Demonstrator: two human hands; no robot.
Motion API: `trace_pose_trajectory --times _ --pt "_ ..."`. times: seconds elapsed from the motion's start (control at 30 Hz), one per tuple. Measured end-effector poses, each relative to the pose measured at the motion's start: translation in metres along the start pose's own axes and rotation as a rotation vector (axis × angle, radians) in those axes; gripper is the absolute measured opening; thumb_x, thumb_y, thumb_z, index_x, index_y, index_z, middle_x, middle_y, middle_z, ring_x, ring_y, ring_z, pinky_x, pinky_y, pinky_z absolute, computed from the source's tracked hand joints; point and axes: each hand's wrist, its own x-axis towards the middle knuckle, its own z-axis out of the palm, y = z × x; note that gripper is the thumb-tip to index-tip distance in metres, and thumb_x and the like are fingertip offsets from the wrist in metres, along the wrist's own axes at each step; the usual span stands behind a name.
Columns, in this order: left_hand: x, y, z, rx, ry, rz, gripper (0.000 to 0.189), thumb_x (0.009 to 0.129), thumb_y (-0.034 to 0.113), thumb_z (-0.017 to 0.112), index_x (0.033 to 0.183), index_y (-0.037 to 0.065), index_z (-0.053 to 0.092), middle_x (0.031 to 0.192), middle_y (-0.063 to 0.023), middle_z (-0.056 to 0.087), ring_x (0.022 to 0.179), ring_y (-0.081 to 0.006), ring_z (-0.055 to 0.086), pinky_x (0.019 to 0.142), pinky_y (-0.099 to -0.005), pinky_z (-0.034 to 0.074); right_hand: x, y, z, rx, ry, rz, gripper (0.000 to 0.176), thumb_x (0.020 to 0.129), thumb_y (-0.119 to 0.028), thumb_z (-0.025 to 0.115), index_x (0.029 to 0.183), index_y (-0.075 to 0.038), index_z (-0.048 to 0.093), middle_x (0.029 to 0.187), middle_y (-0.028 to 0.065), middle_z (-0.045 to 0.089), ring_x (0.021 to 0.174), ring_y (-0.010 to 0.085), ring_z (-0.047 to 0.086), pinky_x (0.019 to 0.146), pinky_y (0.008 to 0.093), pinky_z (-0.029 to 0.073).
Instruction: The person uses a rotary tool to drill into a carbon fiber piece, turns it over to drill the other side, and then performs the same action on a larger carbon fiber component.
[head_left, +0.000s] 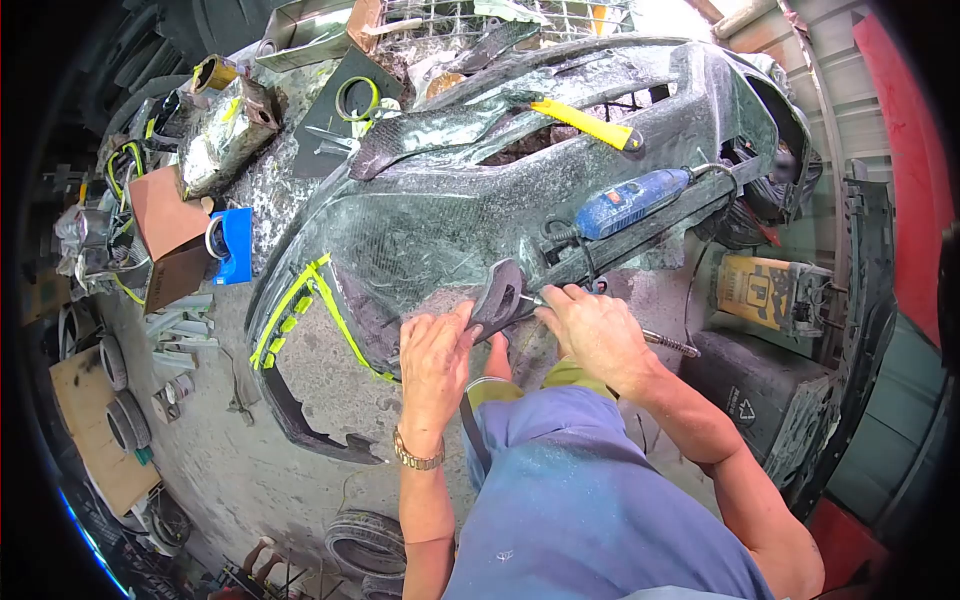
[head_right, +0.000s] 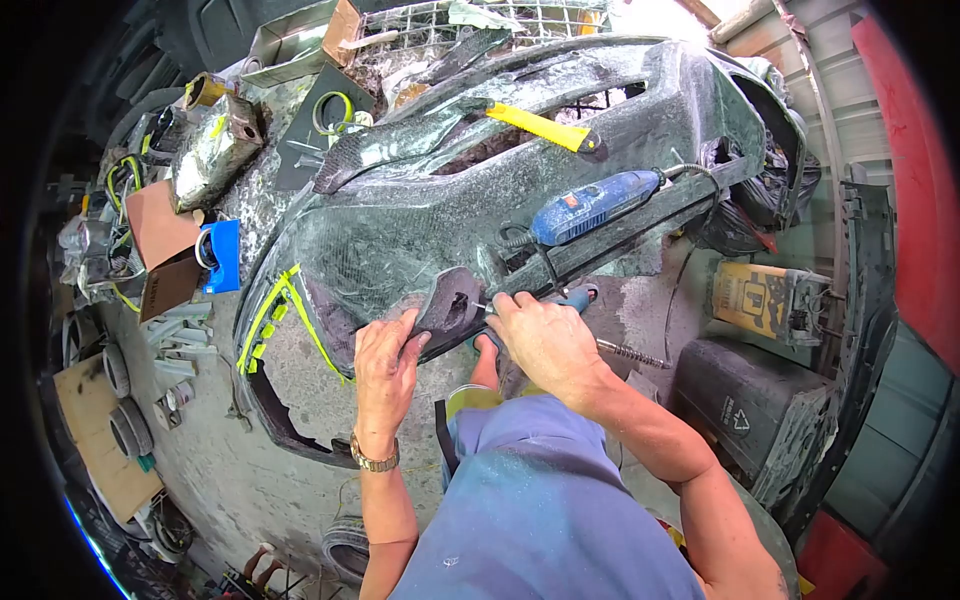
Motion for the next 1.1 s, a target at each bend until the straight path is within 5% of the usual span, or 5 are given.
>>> trace_pose_trajectory --times 0.87,1.1 --pt "-0.0004 -0.0028 0.0005 -0.007 -0.003 -0.022 0.038 0.077 0.001 0.072 0.113 0.002 0.064 0.083 -0.0079 0.061 0.080 -0.0260 0.056 0.081 -0.0374 0.043 0.0003 0.0053 0.0060 0.051 0.057 -0.004 0.025 0.095 -0.029 0.054 0.098 -0.004 0.056 0.085 0.0154 0.063 0.074 0.0380 0.066 0.063 0.0477 0.053" --pt "-0.0009 -0.0038 0.0000 0.014 -0.004 -0.015 0.037 0.078 0.002 0.072 0.114 0.004 0.065 0.095 -0.0112 0.066 0.089 -0.0304 0.058 0.087 -0.0396 0.044 0.0042 0.0044 0.0003 0.069 0.023 0.026 0.025 0.094 -0.029 0.055 0.097 -0.004 0.057 0.087 0.0151 0.063 0.077 0.0375 0.066 0.066 0.0476 0.053"
